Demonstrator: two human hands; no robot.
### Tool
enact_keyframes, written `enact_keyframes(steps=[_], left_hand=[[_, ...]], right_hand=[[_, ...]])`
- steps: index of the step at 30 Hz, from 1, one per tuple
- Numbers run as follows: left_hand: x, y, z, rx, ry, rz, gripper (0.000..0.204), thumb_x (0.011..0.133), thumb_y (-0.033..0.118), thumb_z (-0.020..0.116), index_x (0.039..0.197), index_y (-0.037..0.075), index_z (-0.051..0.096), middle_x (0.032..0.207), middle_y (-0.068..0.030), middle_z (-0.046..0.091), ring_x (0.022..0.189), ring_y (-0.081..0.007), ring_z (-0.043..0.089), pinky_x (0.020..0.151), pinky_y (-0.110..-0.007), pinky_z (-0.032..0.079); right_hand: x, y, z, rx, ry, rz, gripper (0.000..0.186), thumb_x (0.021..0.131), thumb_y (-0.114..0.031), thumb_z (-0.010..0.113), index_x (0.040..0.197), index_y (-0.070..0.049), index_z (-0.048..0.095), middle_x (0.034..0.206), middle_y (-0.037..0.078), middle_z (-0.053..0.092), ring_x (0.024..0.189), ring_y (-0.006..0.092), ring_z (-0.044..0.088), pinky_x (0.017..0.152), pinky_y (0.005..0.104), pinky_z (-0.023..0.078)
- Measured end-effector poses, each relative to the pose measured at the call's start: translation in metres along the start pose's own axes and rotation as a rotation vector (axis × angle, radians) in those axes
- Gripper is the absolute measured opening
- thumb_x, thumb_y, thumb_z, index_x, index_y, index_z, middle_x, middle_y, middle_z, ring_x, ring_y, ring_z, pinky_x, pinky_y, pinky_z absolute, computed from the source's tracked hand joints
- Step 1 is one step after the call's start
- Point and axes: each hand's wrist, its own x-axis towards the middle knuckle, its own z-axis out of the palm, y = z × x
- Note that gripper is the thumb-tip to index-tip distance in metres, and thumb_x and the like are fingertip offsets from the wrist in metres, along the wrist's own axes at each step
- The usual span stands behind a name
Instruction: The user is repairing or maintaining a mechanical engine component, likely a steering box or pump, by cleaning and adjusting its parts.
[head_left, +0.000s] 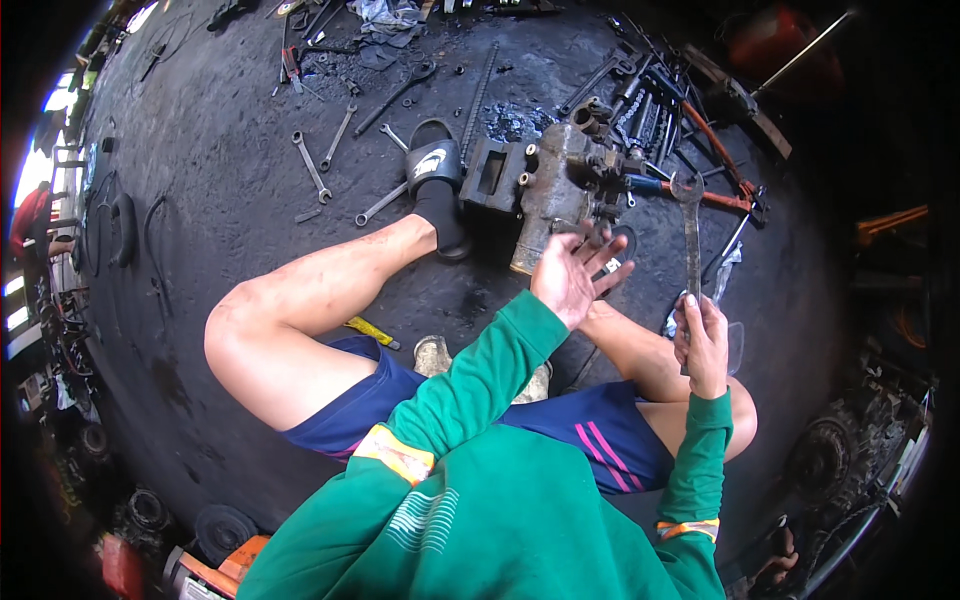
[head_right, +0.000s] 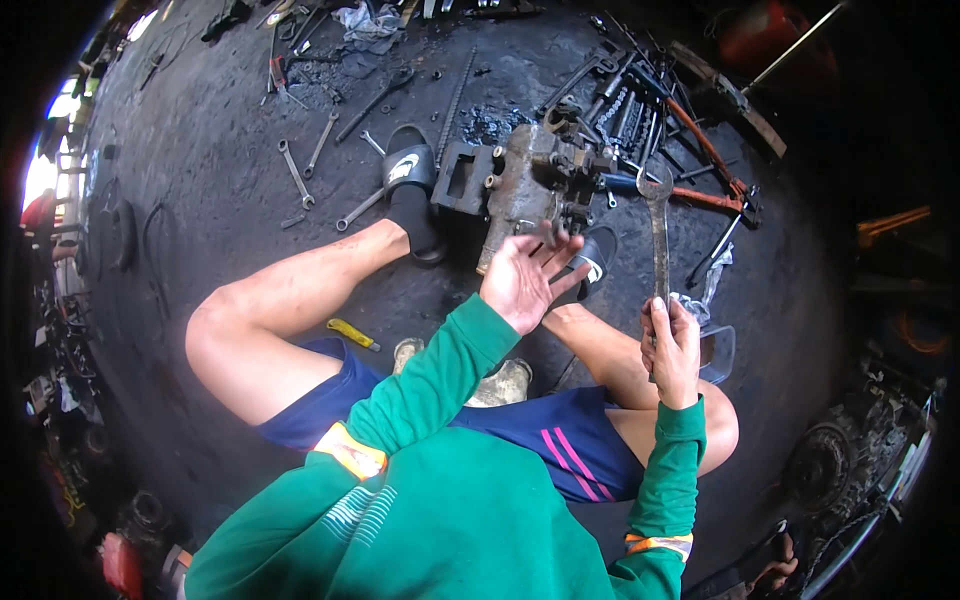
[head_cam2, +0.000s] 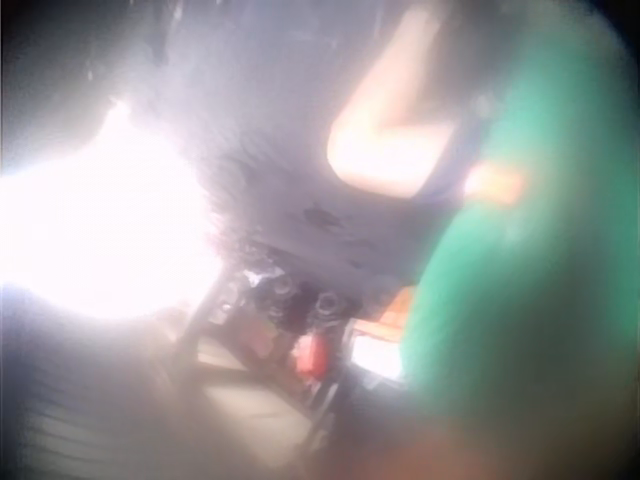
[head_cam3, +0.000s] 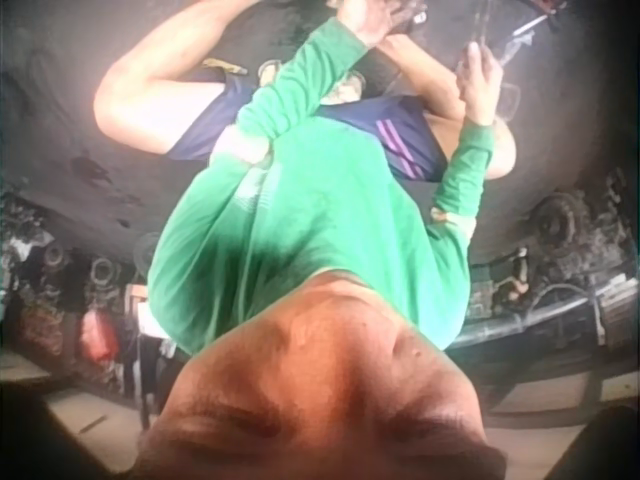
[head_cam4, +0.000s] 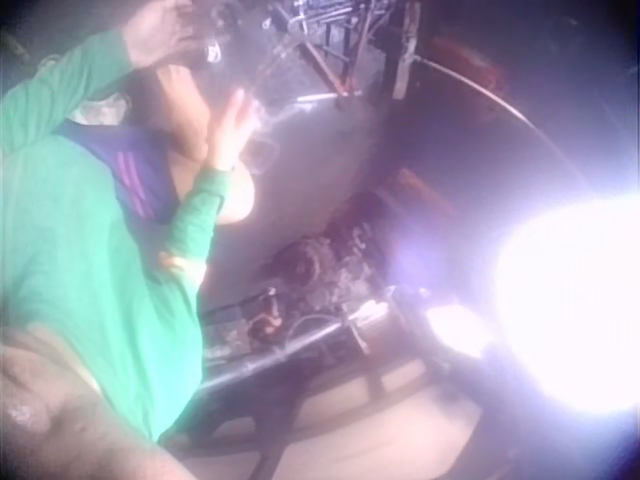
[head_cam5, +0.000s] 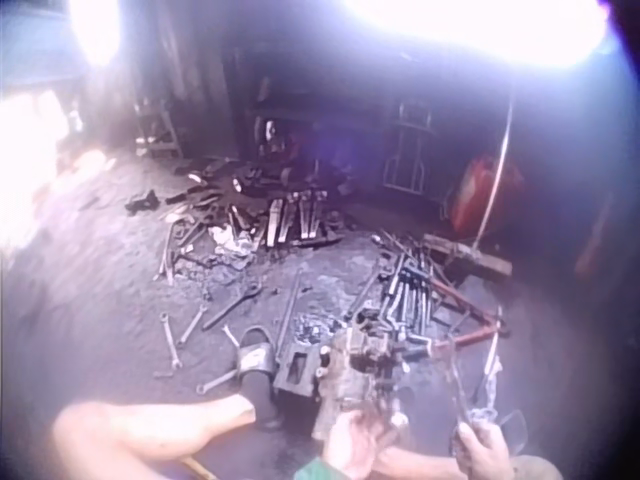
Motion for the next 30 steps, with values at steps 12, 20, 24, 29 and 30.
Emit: enact_keyframes(steps=[12,20,24,29,30], left_hand=[[0.019,0.007,0.012,-0.223,0.143,0.128,0.018,0.105,0.025,0.048,0.110,0.010,0.056,0.108,-0.0063,0.071,0.101,-0.0200,0.071,0.088,-0.039,0.061],[0.030,0.067,0.037,1.060,-0.050,0.760,0.035,0.105,0.032,0.056,0.099,0.002,0.071,0.086,-0.0065,0.072,0.067,-0.0063,0.059,0.061,-0.021,0.044],[0.047,0.011,0.013,1.267,-0.136,0.467,0.049,0.104,0.041,0.056,0.081,0.001,0.070,0.080,-0.0092,0.073,0.065,-0.0169,0.063,0.061,-0.030,0.047],[0.079,-0.072,-0.058,2.400,-0.154,0.415,0.031,0.093,0.017,0.060,0.122,0.005,0.065,0.133,-0.0156,0.059,0.117,-0.0343,0.061,0.098,-0.046,0.051],[0.084,-0.075,-0.073,2.400,-0.162,0.500,0.031,0.093,0.017,0.060,0.122,0.005,0.065,0.133,-0.0156,0.059,0.117,-0.0343,0.061,0.098,-0.046,0.051]], right_hand=[[0.000,0.002,-0.002,-0.006,0.011,0.015,0.024,0.106,-0.026,0.054,0.098,-0.003,0.057,0.069,-0.005,0.046,0.042,0.0001,0.034,0.037,0.0196,0.027],[-0.010,-0.020,-0.011,0.128,0.031,-0.012,0.024,0.106,-0.025,0.054,0.100,-0.002,0.057,0.073,-0.002,0.049,0.043,0.0009,0.036,0.036,0.0194,0.028],[-0.018,-0.036,-0.021,0.255,0.034,-0.091,0.022,0.106,-0.023,0.055,0.101,-0.002,0.058,0.074,-0.001,0.050,0.043,0.0018,0.036,0.036,0.0194,0.030],[-0.027,-0.041,-0.034,0.346,0.048,-0.147,0.020,0.105,-0.021,0.057,0.103,-0.002,0.059,0.073,0.000,0.051,0.043,0.0021,0.036,0.036,0.0197,0.030],[-0.028,-0.039,-0.036,0.350,0.062,-0.124,0.019,0.105,-0.021,0.057,0.103,-0.002,0.058,0.073,0.000,0.051,0.043,0.0021,0.037,0.036,0.0199,0.029]])
